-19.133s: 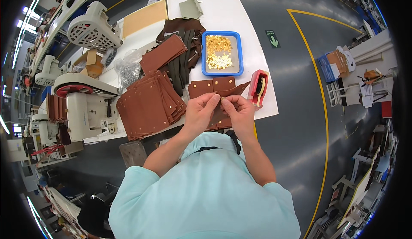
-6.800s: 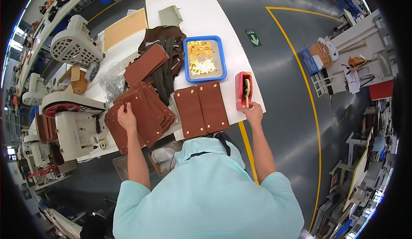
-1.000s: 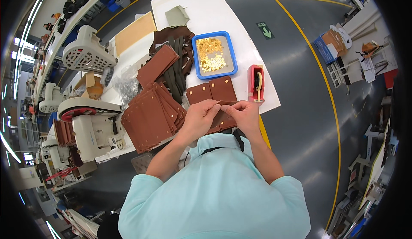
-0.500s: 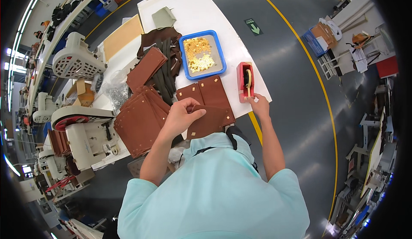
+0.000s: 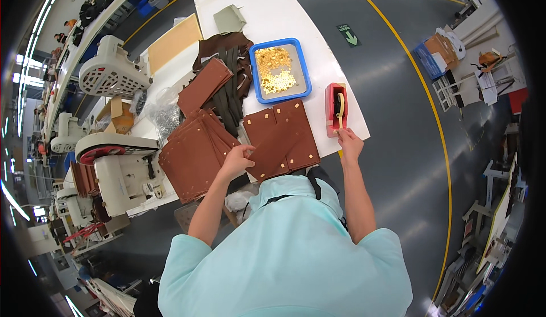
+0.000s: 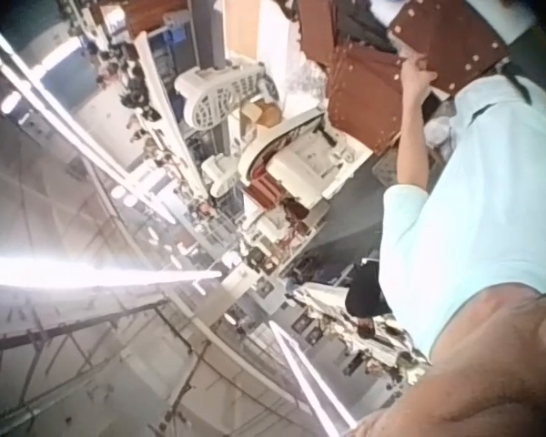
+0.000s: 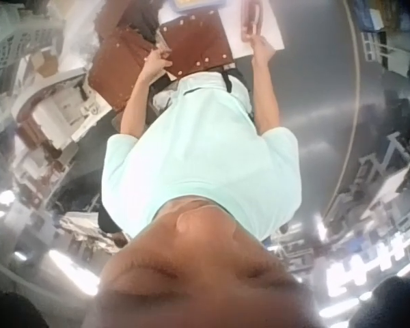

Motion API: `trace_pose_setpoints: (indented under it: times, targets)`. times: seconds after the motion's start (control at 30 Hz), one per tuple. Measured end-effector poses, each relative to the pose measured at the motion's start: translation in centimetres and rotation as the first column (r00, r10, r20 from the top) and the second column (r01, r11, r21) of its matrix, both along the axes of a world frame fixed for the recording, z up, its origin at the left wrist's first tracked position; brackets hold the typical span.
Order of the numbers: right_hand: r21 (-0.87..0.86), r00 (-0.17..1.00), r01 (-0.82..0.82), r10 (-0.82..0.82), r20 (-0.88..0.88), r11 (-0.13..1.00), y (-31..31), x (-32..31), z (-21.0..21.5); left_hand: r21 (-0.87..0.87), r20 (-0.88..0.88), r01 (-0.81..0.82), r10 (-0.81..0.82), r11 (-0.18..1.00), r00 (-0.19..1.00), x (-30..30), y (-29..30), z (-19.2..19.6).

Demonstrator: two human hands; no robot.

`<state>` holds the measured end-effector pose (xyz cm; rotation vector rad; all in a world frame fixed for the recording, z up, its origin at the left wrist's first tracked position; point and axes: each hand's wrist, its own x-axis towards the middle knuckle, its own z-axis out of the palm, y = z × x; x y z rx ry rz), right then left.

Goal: Inserting metal rivets or studs into pre-punched holes in leather bag components.

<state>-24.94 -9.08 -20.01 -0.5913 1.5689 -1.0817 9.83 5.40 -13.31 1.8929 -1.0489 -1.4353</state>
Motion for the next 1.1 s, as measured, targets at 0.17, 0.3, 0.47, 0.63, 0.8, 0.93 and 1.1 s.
trace_pose_setpoints:
  times: [0.17,0.3,0.47,0.63,0.8,0.93,1.1]
  targets:
    - [0.006,0.996,0.082,-0.082,0.046,0.997,1.1,-0.3,-2.1,0.450,0.395,0.133,-0.331,0.883,0.857,-2.6,-4.1,0.2]
    - [0.001,0.982,0.144,-0.143,0.120,0.990,1.9,0.1,-3.2,0.250,0.535,0.128,-0.247,0.960,0.808,-4.3,-7.3,-2.7]
    - [-0.023,0.998,0.065,-0.065,-0.014,0.998,1.8,0.2,-3.3,-0.110,0.459,0.133,-0.068,0.985,0.886,-5.9,-10.4,-4.3]
    - [-0.159,0.901,-0.126,0.046,-0.430,0.979,2.1,-0.2,-2.8,-0.222,0.304,0.090,-0.019,0.971,0.952,-6.2,-10.5,-1.8]
    - [0.030,0.895,-0.054,0.062,-0.442,0.998,3.4,-1.8,-3.7,-0.247,-0.379,-0.181,0.077,0.952,0.922,-7.3,-10.6,5.4]
    - [-0.068,0.999,-0.026,0.024,-0.033,0.997,3.0,0.9,3.5,-0.363,-0.389,-0.153,0.001,0.919,0.921,-8.0,-9.9,11.0]
    - [-0.262,0.955,-0.037,0.111,0.275,0.964,3.0,4.5,11.9,-0.408,-0.294,-0.153,0.029,0.900,0.955,-8.6,-9.6,11.6]
